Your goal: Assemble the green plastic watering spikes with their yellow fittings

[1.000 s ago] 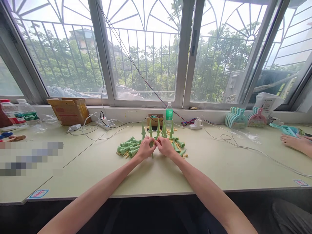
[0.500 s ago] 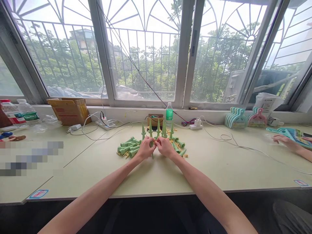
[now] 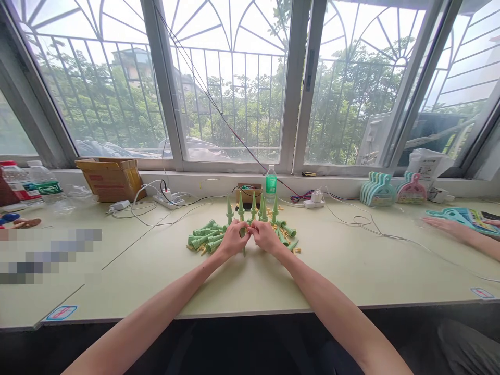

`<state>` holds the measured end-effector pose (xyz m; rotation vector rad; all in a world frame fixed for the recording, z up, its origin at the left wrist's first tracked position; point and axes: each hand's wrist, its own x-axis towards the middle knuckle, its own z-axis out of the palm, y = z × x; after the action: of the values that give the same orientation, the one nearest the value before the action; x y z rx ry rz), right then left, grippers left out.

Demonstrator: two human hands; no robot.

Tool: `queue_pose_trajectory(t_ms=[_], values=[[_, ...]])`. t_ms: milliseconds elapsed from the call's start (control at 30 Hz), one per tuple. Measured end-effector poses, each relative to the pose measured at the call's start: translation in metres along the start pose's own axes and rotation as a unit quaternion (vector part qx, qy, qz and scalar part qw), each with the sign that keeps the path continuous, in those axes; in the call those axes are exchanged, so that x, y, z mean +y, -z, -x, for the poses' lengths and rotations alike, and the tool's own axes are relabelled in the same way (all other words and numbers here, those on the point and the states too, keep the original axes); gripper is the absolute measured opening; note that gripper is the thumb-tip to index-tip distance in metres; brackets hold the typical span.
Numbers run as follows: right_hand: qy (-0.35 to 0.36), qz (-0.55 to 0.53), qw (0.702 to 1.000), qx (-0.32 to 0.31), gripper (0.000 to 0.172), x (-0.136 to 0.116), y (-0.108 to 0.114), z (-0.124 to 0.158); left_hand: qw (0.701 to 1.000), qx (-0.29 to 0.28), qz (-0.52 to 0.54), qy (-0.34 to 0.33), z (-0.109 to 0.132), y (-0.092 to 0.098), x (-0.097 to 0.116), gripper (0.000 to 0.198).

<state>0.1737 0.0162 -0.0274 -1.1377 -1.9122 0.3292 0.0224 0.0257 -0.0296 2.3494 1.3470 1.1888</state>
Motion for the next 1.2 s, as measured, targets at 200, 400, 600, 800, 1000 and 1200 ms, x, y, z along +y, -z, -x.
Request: queue_pose_trajectory(t_ms=[200, 400, 600, 800, 1000, 1200], values=[[0.002, 0.000, 1.000, -0.001, 0.025, 0.002, 0.000, 0.000, 1.000, -0.003, 0.004, 0.002, 0.000, 0.000, 0.000, 0.010], [-0.003, 0.006, 1.000, 0.000, 0.025, -0.003, 0.001, 0.000, 1.000, 0.004, -0.001, -0.003, 0.000, 0.000, 0.000, 0.009], [-0.009, 0.010, 1.000, -0.003, 0.024, -0.008, 0.002, 0.000, 1.000, 0.002, -0.006, -0.005, -0.001, -0.001, 0.000, 0.011], [-0.009, -0.007, 1.000, -0.009, 0.018, -0.010, 0.002, 0.002, 1.000, -0.003, -0.007, -0.001, -0.001, 0.000, -0.001, 0.011], [-0.001, -0.028, 0.999, -0.015, 0.010, -0.011, 0.004, 0.003, 1.000, -0.008, -0.002, 0.003, -0.001, -0.001, -0.003, 0.012], [-0.002, -0.012, 1.000, -0.011, 0.014, -0.010, 0.003, 0.001, 1.000, -0.004, -0.005, 0.000, 0.000, -0.001, -0.003, 0.011]])
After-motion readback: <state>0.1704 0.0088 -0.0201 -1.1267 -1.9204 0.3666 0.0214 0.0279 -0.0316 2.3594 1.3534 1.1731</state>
